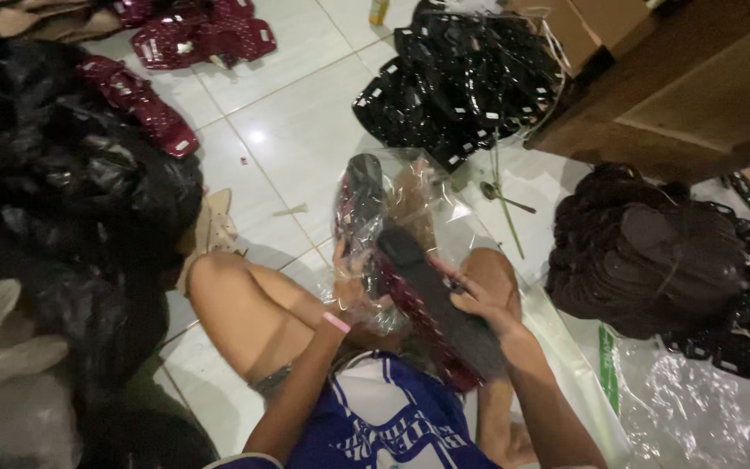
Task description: The person sits on the floor and packs pairs of red high-heeled shoes into clear plastic bags. They place a cardboard insert between the shoes before sealing them inside the bags.
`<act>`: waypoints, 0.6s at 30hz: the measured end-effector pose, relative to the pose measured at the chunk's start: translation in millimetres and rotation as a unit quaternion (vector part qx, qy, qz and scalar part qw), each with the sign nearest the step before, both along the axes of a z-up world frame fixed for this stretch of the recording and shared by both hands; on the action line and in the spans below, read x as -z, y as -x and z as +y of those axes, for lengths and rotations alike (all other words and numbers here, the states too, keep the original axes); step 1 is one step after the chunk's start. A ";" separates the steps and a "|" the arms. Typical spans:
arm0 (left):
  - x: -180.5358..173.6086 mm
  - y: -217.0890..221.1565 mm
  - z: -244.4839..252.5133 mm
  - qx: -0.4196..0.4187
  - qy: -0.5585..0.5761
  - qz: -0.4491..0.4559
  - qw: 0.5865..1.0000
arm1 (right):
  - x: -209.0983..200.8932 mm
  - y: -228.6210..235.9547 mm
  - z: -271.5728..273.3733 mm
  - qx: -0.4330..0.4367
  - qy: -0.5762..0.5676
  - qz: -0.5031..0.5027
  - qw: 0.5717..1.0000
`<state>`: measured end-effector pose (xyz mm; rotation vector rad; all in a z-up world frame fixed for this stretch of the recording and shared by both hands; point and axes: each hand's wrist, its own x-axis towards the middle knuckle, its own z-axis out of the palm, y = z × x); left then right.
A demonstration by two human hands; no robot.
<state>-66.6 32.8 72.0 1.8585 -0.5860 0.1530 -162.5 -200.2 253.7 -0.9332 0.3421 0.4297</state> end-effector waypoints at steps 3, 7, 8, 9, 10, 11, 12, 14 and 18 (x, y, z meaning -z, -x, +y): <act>12.8 -4.2 4.6 -0.012 -0.010 0.022 1.000 | -12.2 -17.4 12.2 -0.034 0.088 0.086 0.992; 23.2 -1.9 8.5 -0.022 -0.120 -0.147 0.982 | -24.3 -11.5 0.3 -0.108 0.207 0.103 0.967; 22.6 -5.3 10.9 -0.024 -0.145 -0.158 0.976 | -24.3 -12.4 -2.3 -0.139 0.234 0.088 0.958; 20.8 -9.2 11.7 -0.026 -0.170 -0.169 0.971 | -23.9 -14.8 -5.8 -0.146 0.246 0.069 0.956; 18.8 -8.6 11.9 0.001 -0.107 -0.119 0.987 | -22.9 -12.9 -8.5 -0.151 0.257 0.054 0.953; 16.6 -8.4 11.0 0.028 -0.042 -0.069 0.996 | -21.4 -12.7 -11.4 -0.155 0.267 0.039 0.950; 14.3 -8.0 8.6 0.056 0.022 -0.016 0.998 | -19.2 -15.3 -13.8 -0.165 0.318 -0.045 0.933; 10.2 -7.8 2.1 0.110 0.269 0.093 0.952 | -13.7 -23.3 -13.8 -0.177 0.409 -0.209 0.870; 9.3 -8.8 5.1 0.036 0.055 -0.011 0.998 | 1.9 -49.2 7.9 -0.066 0.275 -0.159 0.946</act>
